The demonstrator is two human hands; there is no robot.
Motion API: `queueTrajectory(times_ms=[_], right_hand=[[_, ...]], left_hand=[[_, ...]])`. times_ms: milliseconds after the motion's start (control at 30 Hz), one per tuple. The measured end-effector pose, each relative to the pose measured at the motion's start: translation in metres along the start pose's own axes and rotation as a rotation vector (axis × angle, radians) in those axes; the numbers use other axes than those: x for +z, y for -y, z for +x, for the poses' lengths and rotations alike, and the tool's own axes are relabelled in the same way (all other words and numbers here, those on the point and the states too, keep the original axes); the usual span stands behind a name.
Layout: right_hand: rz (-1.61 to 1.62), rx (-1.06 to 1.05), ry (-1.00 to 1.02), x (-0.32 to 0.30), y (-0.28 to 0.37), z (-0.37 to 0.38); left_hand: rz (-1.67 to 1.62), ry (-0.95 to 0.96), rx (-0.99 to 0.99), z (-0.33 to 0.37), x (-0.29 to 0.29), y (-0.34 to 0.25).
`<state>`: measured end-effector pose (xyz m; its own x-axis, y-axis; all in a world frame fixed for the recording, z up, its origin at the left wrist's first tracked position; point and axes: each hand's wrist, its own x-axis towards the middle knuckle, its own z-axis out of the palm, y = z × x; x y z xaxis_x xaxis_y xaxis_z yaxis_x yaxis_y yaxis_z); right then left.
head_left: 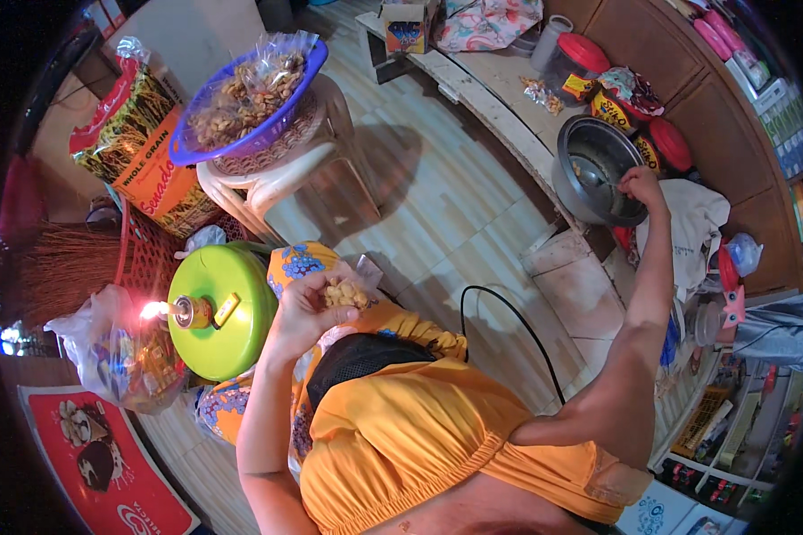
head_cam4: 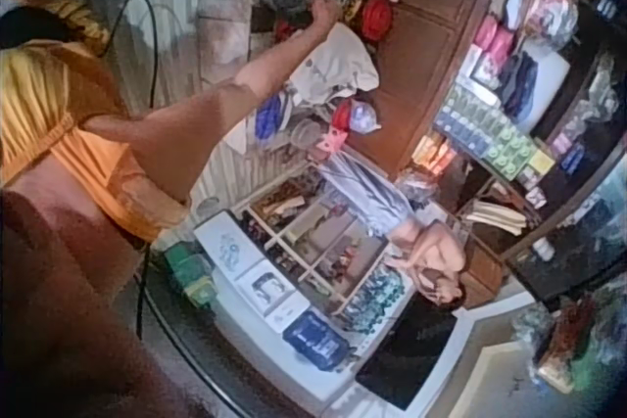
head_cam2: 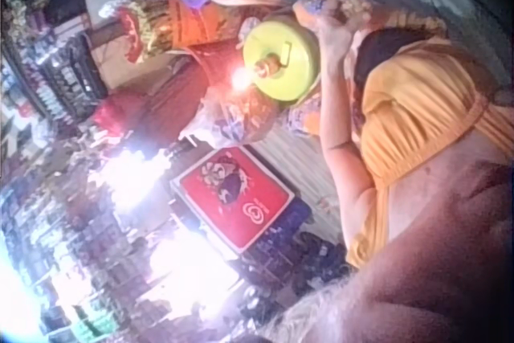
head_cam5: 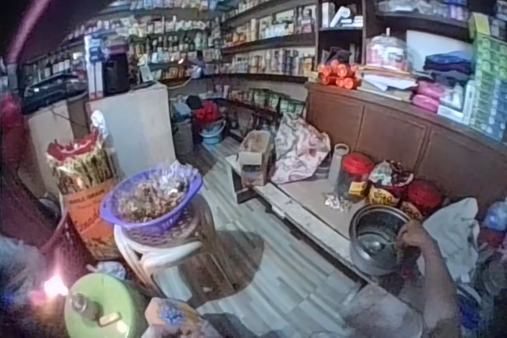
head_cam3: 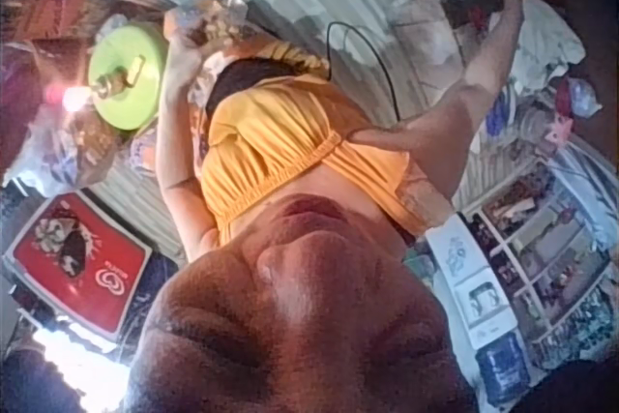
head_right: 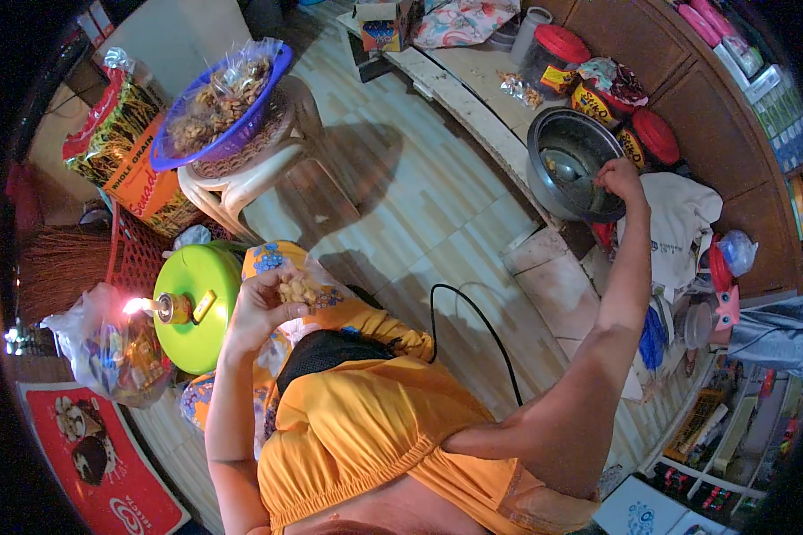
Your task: The person places small food items into small plastic bags by hand while seated, using a lighter to seal the edges of the bags near a candle.
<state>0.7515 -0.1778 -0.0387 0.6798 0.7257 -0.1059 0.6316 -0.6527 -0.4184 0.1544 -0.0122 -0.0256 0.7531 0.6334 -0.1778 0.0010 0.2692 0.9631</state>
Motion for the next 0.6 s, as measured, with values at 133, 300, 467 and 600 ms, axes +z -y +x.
queueTrajectory(times_ms=[133,300,467,600], right_hand=[[0.119,0.016,-0.028,0.001,0.008,-0.004],[0.036,-0.040,-0.053,0.003,0.005,-0.006],[-0.576,-0.193,-0.307,0.021,0.013,-0.001],[-0.374,-0.170,-0.064,0.038,0.014,0.017]], left_hand=[[0.011,0.020,-0.006,0.003,0.000,0.003],[0.023,0.009,0.013,0.006,0.003,0.003],[0.040,0.007,0.009,0.005,0.006,0.000],[0.034,0.027,-0.002,0.006,0.006,-0.001]])
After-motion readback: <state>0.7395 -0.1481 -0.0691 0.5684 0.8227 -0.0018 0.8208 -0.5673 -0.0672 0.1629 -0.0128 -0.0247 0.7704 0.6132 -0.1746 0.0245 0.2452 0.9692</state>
